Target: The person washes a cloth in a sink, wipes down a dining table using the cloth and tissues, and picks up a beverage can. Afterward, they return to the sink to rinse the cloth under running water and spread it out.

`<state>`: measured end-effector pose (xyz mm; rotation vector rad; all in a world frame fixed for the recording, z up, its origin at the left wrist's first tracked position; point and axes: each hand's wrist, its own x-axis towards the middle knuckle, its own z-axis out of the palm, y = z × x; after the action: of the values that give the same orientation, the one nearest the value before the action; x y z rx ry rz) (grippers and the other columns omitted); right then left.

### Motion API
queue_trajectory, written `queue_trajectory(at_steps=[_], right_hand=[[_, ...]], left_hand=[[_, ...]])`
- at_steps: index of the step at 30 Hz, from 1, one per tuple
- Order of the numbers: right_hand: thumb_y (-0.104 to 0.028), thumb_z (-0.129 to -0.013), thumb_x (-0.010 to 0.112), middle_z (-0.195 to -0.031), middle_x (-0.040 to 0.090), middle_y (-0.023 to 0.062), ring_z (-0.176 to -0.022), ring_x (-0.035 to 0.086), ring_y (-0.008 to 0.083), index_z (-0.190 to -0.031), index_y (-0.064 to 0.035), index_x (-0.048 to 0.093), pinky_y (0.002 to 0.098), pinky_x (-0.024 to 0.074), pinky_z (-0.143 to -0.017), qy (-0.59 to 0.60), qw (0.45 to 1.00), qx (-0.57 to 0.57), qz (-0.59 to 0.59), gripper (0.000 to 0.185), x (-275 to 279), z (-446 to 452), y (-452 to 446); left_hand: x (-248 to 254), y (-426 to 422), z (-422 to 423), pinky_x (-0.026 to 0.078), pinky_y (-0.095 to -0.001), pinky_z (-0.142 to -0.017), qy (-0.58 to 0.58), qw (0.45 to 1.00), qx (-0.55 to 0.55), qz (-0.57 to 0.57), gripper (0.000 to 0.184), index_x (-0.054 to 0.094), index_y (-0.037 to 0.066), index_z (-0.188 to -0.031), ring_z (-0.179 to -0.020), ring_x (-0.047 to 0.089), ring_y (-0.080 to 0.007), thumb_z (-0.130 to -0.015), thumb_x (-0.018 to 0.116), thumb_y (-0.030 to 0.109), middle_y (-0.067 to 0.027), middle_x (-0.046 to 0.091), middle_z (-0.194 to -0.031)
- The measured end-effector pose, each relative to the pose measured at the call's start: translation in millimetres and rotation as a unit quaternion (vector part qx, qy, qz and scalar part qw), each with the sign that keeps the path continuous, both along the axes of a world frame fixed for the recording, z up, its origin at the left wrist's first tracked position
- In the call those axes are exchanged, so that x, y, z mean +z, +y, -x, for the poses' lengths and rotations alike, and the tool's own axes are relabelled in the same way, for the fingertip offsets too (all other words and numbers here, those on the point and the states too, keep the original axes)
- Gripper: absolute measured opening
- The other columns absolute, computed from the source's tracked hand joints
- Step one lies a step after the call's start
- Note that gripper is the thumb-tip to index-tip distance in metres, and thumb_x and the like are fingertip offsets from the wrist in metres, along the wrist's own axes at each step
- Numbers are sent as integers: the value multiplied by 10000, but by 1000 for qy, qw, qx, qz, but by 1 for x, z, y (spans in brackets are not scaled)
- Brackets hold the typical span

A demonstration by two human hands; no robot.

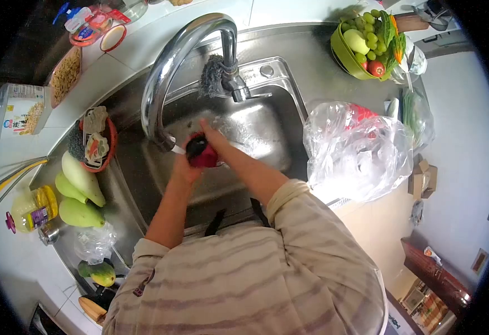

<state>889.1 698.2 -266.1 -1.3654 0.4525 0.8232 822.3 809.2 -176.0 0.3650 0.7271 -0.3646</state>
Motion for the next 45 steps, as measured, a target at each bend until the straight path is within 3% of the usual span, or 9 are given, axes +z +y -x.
queue_trajectory(at_steps=[6, 11, 17, 24, 30, 34, 38, 43, 45], right_hand=[[-335, -886, 613, -963, 620, 84, -886, 600, 173, -1111, -78, 593, 321, 504, -719, 81, 983, -94, -138, 342, 96, 44, 10], [-89, -756, 620, -995, 591, 147, -961, 570, 328, -1159, -110, 591, 451, 438, -869, -505, 853, 39, 127, 405, 107, 55, 18], [-259, -802, 608, -973, 608, 141, -909, 582, 341, -1056, -106, 630, 422, 453, -818, -641, 704, 259, 163, 297, 140, 86, 25], [-400, -848, 574, -832, 639, 173, -732, 634, 359, -985, -75, 681, 427, 498, -678, -358, 849, 267, 283, 368, 166, 29, 26], [-248, -807, 648, -909, 649, 165, -809, 619, 341, -867, 1, 643, 386, 486, -723, -227, 968, -58, 90, 255, 111, 34, 24], [-201, -764, 644, -979, 625, 113, -784, 594, 312, -792, -24, 626, 375, 469, -677, -556, 814, 93, 142, 180, 138, 81, 20], [-206, -662, 686, -915, 610, 97, -716, 575, 290, -742, -84, 625, 377, 453, -613, -711, 654, 248, 68, 158, 139, 73, 15], [-273, -924, 561, -650, 578, 97, -606, 569, 206, -745, -58, 530, 361, 447, -577, -339, 889, 172, 254, 282, 101, 15, 16], [-251, -929, 566, -667, 564, 36, -607, 514, 119, -758, -68, 560, 293, 432, -594, -382, 917, 49, 103, 251, 55, 4, 9]], left_hand=[[8, 15, 6, 413, -436, -1001, -49, 995, 13, -88, 304, 536, 100, -1228, -1140, 521, -254, -968, 459, 237, -84, 544, -1232], [-59, 24, 19, 444, -413, -949, -83, 992, 66, -62, 394, 518, 82, -1220, -1087, 543, -250, -952, 462, 365, -97, 563, -1171], [-44, 26, 26, 469, -427, -909, -34, 997, 68, -15, 454, 517, 74, -1193, -1065, 559, -260, -934, 452, 442, -125, 559, -1168], [-21, 5, 20, 470, -474, -911, 49, 994, 40, -92, 463, 511, 95, -1186, -1082, 555, -282, -927, 431, 470, -135, 542, -1199], [34, 5, 23, 488, -474, -882, 26, 998, 26, -42, 499, 485, 84, -1240, -1089, 557, -283, -929, 434, 470, -122, 554, -1166], [21, 8, 30, 473, -401, -867, -139, 988, -32, 67, 463, 502, 70, -1210, -1057, 549, -222, -941, 437, 441, -82, 557, -1144], [35, -4, 29, 484, -383, -824, -33, 999, -5, 31, 418, 517, 59, -1162, -978, 571, -212, -942, 450, 408, -78, 580, -1082], [8, -35, 11, 504, -321, -647, 60, 993, 40, -92, 224, 564, 59, -1048, -819, 597, -170, -931, 494, 236, -66, 612, -978], [21, -29, 4, 508, -335, -628, 105, 988, 4, -114, 246, 580, 81, -1005, -764, 598, -178, -923, 466, 282, -60, 613, -918]])
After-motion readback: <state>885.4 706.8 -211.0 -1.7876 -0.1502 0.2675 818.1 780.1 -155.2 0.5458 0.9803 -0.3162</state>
